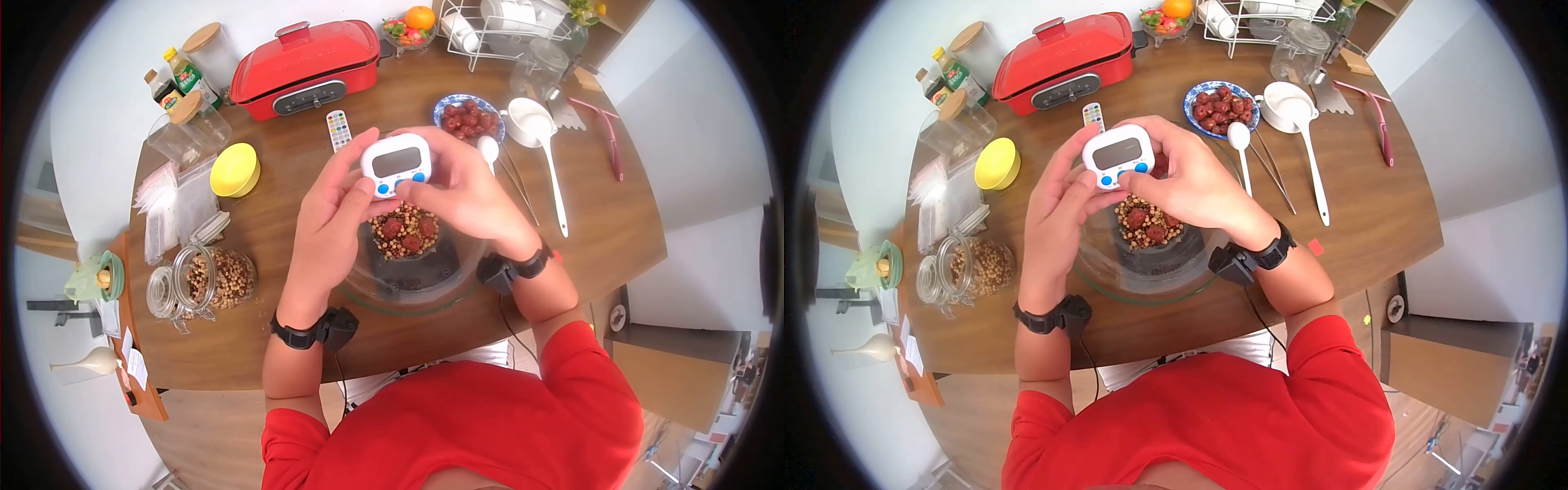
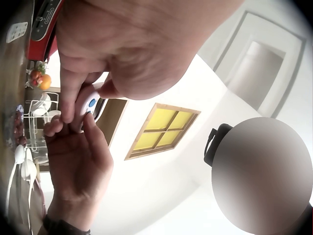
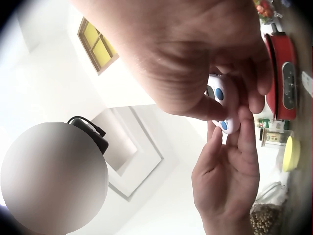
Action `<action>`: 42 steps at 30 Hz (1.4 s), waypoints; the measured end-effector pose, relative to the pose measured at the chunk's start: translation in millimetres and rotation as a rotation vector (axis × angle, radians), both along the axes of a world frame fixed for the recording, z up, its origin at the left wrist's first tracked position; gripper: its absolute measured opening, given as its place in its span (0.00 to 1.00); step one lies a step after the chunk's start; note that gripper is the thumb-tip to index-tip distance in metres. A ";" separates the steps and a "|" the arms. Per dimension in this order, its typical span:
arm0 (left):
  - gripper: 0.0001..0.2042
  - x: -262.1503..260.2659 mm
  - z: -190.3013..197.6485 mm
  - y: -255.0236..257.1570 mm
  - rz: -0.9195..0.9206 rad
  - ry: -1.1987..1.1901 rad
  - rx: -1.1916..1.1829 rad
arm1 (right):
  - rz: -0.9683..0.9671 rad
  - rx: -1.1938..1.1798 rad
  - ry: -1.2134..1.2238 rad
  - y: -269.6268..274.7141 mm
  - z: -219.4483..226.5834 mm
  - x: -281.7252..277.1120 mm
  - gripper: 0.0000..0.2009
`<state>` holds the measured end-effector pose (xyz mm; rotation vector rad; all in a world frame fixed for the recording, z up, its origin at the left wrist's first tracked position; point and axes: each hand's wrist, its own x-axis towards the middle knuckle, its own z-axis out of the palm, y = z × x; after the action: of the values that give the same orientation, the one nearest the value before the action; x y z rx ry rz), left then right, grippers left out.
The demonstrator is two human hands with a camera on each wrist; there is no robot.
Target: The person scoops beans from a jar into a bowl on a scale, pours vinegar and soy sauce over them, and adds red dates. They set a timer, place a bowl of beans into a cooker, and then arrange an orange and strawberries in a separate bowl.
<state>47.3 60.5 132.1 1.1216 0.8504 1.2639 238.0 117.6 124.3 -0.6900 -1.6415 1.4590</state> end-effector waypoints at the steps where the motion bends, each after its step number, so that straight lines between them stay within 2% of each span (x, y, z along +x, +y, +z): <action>1: 0.24 0.3 -0.7 0.1 0.011 -0.001 0.005 | -0.002 0.000 0.000 0.1 -0.4 -0.3 0.24; 7: 0.24 0.9 -0.7 0.5 -0.002 -0.005 0.013 | -0.002 0.030 -0.003 1.7 -2.5 1.0 0.25; 15: 0.24 -1.4 -2.2 2.5 -0.008 -0.005 0.003 | 0.215 -0.143 0.035 11.2 15.7 24.5 0.26; 27: 0.23 -1.3 -2.6 2.9 -0.010 0.001 0.013 | 0.124 -0.125 0.001 7.0 17.4 18.0 0.23; 35: 0.23 -2.0 -3.0 3.6 -0.009 -0.009 0.013 | 0.143 -0.142 0.004 7.4 17.9 18.7 0.23; 42: 0.28 -0.2 -3.5 3.9 -0.011 -0.012 0.024 | 0.148 -0.139 0.006 7.1 18.3 18.8 0.23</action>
<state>47.0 64.4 128.6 1.1352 0.8204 1.2733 256.8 124.7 142.7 -0.6510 -1.6269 1.6923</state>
